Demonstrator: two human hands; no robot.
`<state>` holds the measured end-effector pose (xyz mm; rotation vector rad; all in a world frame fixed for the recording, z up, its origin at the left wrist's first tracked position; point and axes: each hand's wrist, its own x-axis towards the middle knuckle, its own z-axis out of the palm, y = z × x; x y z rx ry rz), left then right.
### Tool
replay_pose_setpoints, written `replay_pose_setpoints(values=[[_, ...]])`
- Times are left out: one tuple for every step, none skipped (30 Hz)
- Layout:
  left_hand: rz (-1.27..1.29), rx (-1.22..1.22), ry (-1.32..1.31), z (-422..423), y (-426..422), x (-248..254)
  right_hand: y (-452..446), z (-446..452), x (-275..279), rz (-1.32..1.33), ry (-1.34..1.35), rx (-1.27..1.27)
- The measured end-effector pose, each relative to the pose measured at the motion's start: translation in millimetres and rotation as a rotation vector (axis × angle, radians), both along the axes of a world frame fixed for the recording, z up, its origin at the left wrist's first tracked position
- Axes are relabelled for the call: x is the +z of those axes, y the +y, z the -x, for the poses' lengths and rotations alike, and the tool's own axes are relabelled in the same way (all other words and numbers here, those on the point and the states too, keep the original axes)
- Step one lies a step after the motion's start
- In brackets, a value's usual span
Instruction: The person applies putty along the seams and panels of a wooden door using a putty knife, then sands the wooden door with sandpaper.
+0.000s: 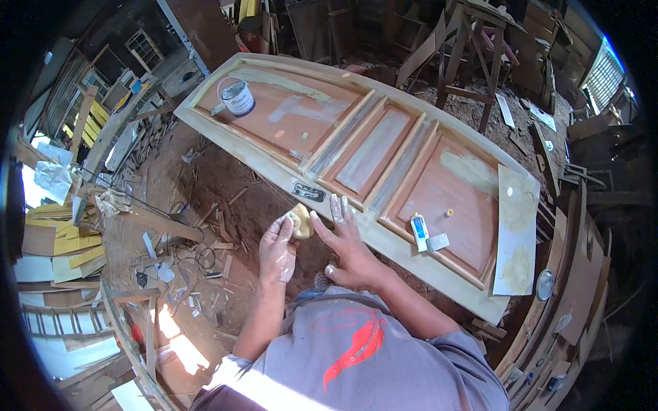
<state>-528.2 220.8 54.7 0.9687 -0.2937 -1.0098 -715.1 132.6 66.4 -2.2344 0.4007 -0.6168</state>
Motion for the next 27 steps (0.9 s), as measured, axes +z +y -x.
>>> replay_pose_setpoints(values=[[-0.002,-0.014,-0.038,3,0,6,1,0,-1,0.064,0.045,-0.026],[-0.004,-0.025,-0.077,8,-2,11,2,0,-2,0.129,0.089,-0.049],[-0.005,-0.037,-0.116,11,-2,12,3,-1,-2,0.195,0.133,-0.073],[-0.027,-0.05,-0.19,9,-2,7,3,-3,-2,0.235,0.165,-0.057],[-0.049,-0.063,-0.264,6,-1,-3,5,-6,-1,0.275,0.198,-0.04],[-0.073,-0.075,-0.337,4,-1,-10,6,-8,-1,0.314,0.23,-0.022],[-0.06,-0.098,-0.304,0,1,-15,7,-7,1,0.286,0.21,-0.012],[-0.041,-0.119,-0.28,-4,3,-17,6,-5,6,0.261,0.188,-0.004],[-0.022,-0.142,-0.256,-7,5,-19,5,-3,8,0.236,0.166,0.003],[-0.006,-0.165,-0.23,-7,6,-19,3,-1,7,0.217,0.138,0.022],[0.006,-0.172,-0.232,-7,8,-19,1,2,5,0.198,0.11,0.042],[0.019,-0.178,-0.236,-7,9,-17,-1,3,2,0.179,0.08,0.063],[0.032,-0.185,-0.241,-8,10,-17,-3,3,-6,-0.03,-0.033,0.13],[0.07,-0.174,-0.291,-8,11,-17,-4,4,-19,-0.24,-0.145,0.195],[0.108,-0.164,-0.34,-9,11,-18,-3,5,-23,-0.451,-0.258,0.256],[0.146,-0.155,-0.387,-8,11,-18,0,7,-25,-0.575,-0.282,0.268],[0.111,-0.142,-0.4,-6,11,-16,4,7,-25,-0.698,-0.305,0.282],[0.08,-0.127,-0.415,-2,9,-8,5,6,-23,-0.817,-0.327,0.298],[0.049,-0.109,-0.431,1,7,0,7,5,-21,-0.578,-0.286,0.209],[0.034,-0.072,-0.466,4,7,4,8,4,-18,-0.34,-0.244,0.119],[0.019,-0.037,-0.501,8,7,8,9,4,-13,-0.102,-0.2,0.027],[0.004,-0.005,-0.534,11,6,11,11,5,-7,-0.016,-0.144,-0.003],[-0.04,0.051,-0.548,13,5,15,12,6,3,0.071,-0.087,-0.034],[-0.086,0.108,-0.561,14,4,18,14,8,10,0.156,-0.031,-0.063],[-0.133,0.166,-0.575,13,4,21,15,9,13,0.133,-0.064,-0.076],[-0.185,0.3,-0.5,-4,-1,10,14,13,13,0.161,-0.073,-0.082],[-0.166,0.328,-0.504,-17,2,15,11,19,11,0.19,-0.083,-0.086]])
